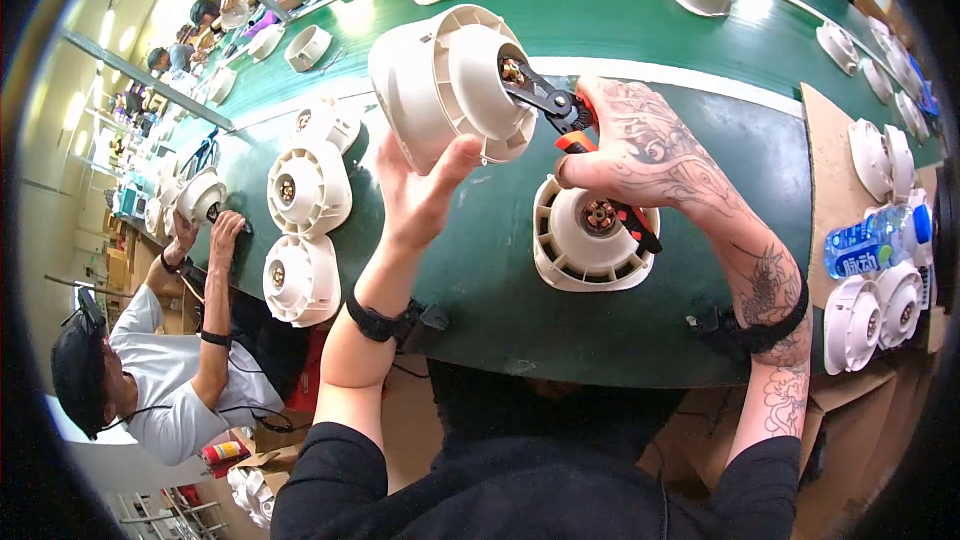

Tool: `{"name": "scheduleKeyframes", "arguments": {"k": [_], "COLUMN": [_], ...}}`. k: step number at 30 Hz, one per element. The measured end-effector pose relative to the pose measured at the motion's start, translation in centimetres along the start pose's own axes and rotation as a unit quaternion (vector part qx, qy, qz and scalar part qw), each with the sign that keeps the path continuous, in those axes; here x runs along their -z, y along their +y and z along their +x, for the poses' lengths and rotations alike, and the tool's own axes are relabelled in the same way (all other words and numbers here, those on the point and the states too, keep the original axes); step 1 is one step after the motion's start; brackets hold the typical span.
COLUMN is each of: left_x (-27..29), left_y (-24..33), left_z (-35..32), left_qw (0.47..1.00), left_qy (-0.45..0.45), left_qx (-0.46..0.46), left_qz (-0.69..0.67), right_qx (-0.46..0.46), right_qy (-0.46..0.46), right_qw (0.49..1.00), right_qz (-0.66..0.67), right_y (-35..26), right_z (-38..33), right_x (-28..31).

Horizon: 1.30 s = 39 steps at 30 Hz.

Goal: Assembling white plastic circular components on a production line using pliers.

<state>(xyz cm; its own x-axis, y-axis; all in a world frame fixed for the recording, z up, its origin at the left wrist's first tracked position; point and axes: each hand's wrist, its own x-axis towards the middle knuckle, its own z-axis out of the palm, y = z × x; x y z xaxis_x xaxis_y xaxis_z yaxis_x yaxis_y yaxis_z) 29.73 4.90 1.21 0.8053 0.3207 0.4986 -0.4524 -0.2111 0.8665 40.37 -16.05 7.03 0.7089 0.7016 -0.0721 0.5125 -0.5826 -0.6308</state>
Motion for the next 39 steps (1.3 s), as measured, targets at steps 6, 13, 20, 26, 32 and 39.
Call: {"name": "scheduleKeyframes", "arguments": {"k": [6,13,20,26,32,39], "left_x": [-0.5,1.5,1.3,1.7,1.4,2.2], "left_y": [0.5,-0.8,-1.3,-0.1,-0.4,-5.5], "left_z": [-0.6,-0.4,-0.3,-0.3,1.0,1.5], "left_qw": [0.994,0.984,0.972,0.966,0.984,0.965], "left_qy": [0.092,0.064,0.088,0.100,0.101,0.037], "left_qx": [-0.056,-0.141,-0.167,-0.174,-0.032,-0.073], "left_qz": [0.029,0.090,0.141,0.162,0.146,0.248], "right_qx": [-0.006,-0.004,0.046,0.073,0.246,0.120], "right_qy": [-0.042,-0.125,0.016,0.035,0.254,0.115], "right_qw": [0.999,0.992,0.996,0.994,0.922,0.961], "right_qz": [-0.012,0.005,-0.070,-0.073,-0.159,-0.220], "right_y": [-0.1,-0.2,0.4,-0.2,2.1,1.5], "right_z": [-0.4,-0.6,-1.1,-1.3,-0.9,-2.4], "right_x": [-0.3,0.1,-1.8,-2.0,-3.7,-2.5]}}
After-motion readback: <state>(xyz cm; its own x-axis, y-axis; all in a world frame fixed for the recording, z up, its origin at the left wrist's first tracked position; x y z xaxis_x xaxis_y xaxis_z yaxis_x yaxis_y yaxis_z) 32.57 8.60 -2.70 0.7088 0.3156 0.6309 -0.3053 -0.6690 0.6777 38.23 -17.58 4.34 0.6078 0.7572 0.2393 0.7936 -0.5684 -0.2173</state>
